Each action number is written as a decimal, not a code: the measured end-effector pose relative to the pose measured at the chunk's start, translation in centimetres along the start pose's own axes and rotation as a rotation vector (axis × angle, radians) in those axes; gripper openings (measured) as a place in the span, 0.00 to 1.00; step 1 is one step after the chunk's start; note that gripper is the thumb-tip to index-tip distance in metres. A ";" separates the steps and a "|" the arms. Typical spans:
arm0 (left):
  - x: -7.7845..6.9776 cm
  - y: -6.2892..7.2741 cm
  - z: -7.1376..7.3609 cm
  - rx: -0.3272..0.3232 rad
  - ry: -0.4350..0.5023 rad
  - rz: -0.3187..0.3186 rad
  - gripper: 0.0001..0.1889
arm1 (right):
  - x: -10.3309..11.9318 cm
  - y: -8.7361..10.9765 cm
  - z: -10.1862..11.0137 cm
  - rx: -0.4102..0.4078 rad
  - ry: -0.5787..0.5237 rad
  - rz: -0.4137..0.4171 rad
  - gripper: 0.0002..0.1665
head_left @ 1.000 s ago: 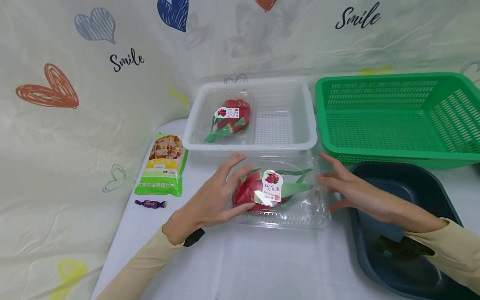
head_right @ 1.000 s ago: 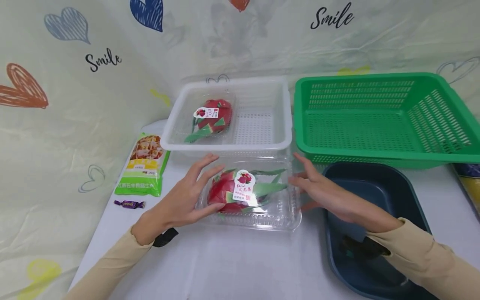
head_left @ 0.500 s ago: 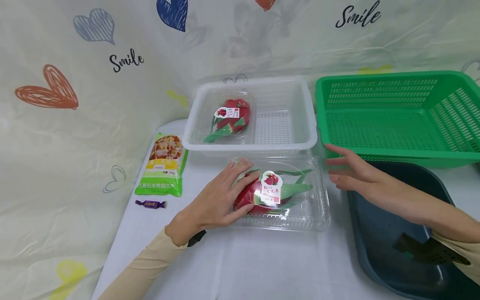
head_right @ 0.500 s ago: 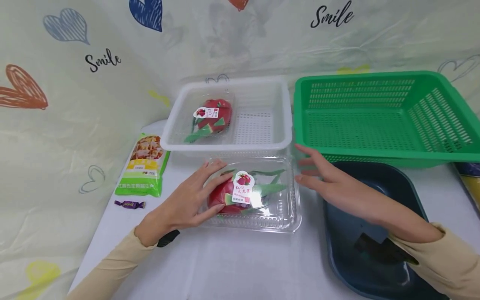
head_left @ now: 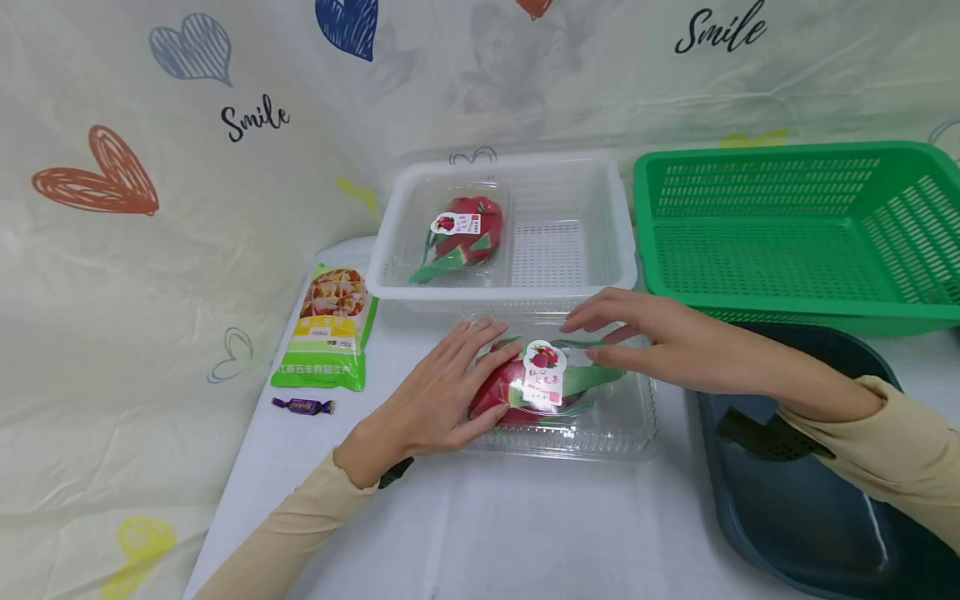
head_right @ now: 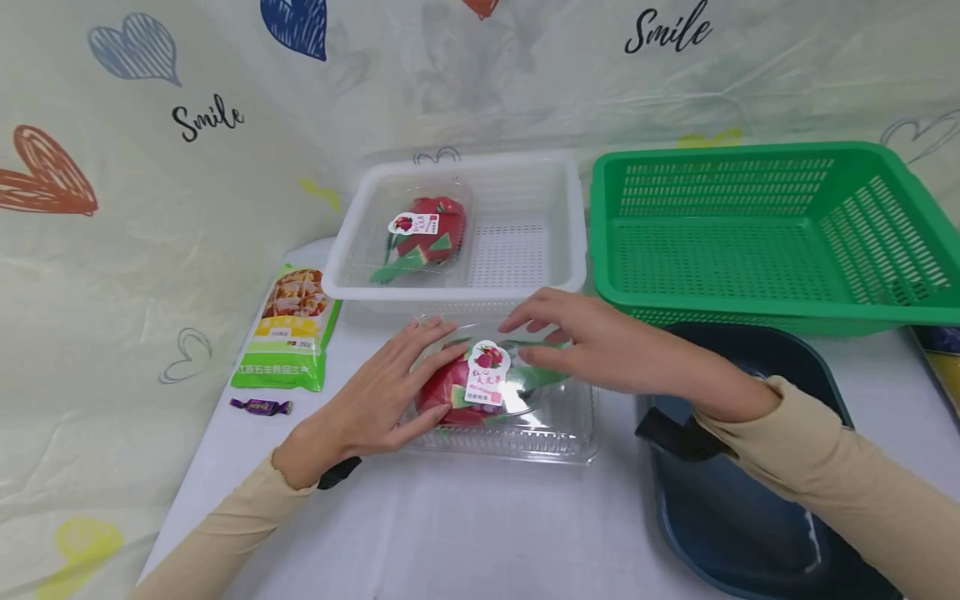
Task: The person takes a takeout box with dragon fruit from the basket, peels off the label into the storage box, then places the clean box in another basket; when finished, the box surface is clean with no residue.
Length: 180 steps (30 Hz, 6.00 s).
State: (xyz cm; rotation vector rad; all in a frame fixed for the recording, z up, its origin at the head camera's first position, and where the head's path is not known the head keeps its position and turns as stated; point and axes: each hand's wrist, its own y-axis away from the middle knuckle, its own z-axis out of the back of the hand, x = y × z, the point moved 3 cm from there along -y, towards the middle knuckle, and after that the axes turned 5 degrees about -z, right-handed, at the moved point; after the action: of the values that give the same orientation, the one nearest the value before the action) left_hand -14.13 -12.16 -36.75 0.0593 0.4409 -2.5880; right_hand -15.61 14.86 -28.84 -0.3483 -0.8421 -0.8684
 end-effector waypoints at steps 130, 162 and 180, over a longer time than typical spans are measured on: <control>-0.1 0.1 0.0 0.013 -0.049 0.006 0.38 | 1.9 -3.2 -2.5 -0.039 0.007 0.054 0.08; 0.0 0.2 -0.3 -0.016 -0.043 -0.005 0.37 | -6.5 11.6 2.5 -0.160 -0.026 0.075 0.28; 0.0 0.1 -0.3 -0.024 -0.025 -0.007 0.38 | -13.1 13.4 2.2 0.183 -0.030 -0.086 0.19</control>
State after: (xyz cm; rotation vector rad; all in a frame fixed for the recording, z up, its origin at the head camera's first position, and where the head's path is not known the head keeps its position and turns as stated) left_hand -14.09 -12.16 -37.07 0.0176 0.4638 -2.5870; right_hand -10.91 31.30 -36.72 -0.1664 -0.9624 -0.8603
